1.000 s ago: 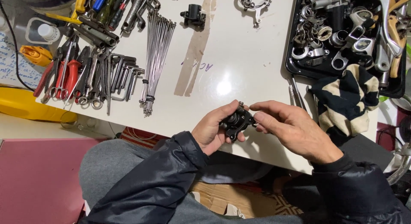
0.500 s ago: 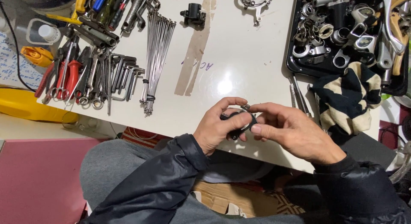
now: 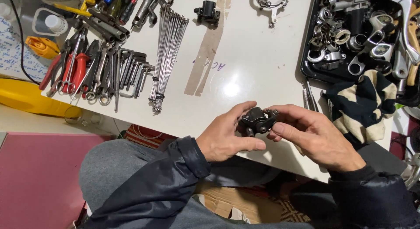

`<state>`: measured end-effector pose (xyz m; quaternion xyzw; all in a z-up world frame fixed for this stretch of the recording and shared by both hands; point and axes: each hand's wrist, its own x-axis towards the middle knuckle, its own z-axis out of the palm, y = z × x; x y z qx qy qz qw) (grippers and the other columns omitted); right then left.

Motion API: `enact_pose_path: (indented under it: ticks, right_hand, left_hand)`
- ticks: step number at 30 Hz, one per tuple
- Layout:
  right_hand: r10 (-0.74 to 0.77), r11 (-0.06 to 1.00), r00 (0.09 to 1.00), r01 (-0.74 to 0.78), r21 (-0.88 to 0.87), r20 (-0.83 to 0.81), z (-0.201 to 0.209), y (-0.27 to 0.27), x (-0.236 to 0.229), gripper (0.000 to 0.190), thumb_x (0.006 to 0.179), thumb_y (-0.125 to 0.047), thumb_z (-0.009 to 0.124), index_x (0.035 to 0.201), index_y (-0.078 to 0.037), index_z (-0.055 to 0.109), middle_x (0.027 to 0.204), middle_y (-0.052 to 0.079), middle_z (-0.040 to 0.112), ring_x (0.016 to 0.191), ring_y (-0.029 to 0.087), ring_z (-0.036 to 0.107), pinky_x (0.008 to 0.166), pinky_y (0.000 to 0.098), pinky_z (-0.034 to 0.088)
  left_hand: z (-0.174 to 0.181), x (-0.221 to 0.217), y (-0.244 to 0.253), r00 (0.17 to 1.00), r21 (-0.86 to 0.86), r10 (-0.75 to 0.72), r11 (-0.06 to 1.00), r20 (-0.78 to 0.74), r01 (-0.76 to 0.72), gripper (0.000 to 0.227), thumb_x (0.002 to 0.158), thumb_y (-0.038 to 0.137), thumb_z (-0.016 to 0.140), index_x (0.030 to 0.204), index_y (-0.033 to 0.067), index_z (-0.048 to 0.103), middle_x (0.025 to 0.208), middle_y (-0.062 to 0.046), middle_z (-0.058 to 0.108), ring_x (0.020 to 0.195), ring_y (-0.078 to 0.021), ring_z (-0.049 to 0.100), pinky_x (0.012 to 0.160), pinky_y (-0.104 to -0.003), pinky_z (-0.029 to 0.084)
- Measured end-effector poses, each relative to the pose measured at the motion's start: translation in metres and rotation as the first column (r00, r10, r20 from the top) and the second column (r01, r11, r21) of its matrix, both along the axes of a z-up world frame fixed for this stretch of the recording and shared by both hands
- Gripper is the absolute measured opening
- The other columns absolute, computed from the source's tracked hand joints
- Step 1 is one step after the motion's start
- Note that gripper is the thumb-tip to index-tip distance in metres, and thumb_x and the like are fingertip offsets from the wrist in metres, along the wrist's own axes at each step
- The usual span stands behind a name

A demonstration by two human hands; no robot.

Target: Assembling a bicycle disc brake caliper by hand-threading screws and aligning internal components on a workbench.

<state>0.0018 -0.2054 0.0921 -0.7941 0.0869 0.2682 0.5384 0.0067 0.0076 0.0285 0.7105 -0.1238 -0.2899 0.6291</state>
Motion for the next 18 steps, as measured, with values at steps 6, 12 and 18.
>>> enact_pose_path:
  ticks: [6, 12, 18]
  right_hand:
    - [0.005, 0.999, 1.000, -0.005, -0.032, -0.001, -0.001, 0.003, -0.002, 0.050, 0.085, -0.013, 0.067, 0.135, -0.013, 0.068, 0.097, 0.014, 0.081, 0.086, 0.023, 0.076, 0.089, 0.0342, 0.058]
    - [0.060, 0.998, 0.982, -0.059, -0.012, 0.176, -0.016, 0.000, -0.009, 0.047, 0.084, -0.010, 0.069, 0.131, -0.009, 0.069, 0.101, 0.013, 0.083, 0.089, 0.020, 0.081, 0.088, 0.0291, 0.062]
    - [0.089, 0.995, 0.968, -0.076, -0.063, 0.234, -0.018, -0.003, -0.012, 0.049, 0.083, -0.013, 0.071, 0.132, -0.011, 0.069, 0.095, 0.013, 0.085, 0.089, 0.018, 0.080, 0.083, 0.0282, 0.060]
  left_hand:
    - [0.006, -0.004, 0.002, 1.000, -0.032, 0.026, 0.999, -0.005, -0.026, 0.077, 0.070, 0.031, 0.081, 0.140, 0.0149, 0.055, 0.111, -0.005, 0.071, 0.096, -0.0192, 0.068, 0.088, -0.029, 0.057]
    - [-0.001, -0.004, 0.003, 0.990, 0.046, 0.012, 0.999, 0.144, -0.019, 0.068, 0.078, 0.035, 0.076, 0.139, 0.0181, 0.052, 0.101, -0.005, 0.071, 0.085, -0.0206, 0.066, 0.081, -0.029, 0.053]
    - [-0.014, -0.005, 0.002, 0.979, -0.013, 0.056, 0.998, 0.195, -0.054, 0.075, 0.077, 0.034, 0.078, 0.144, 0.0171, 0.050, 0.118, -0.009, 0.072, 0.107, -0.0230, 0.069, 0.096, -0.031, 0.052]
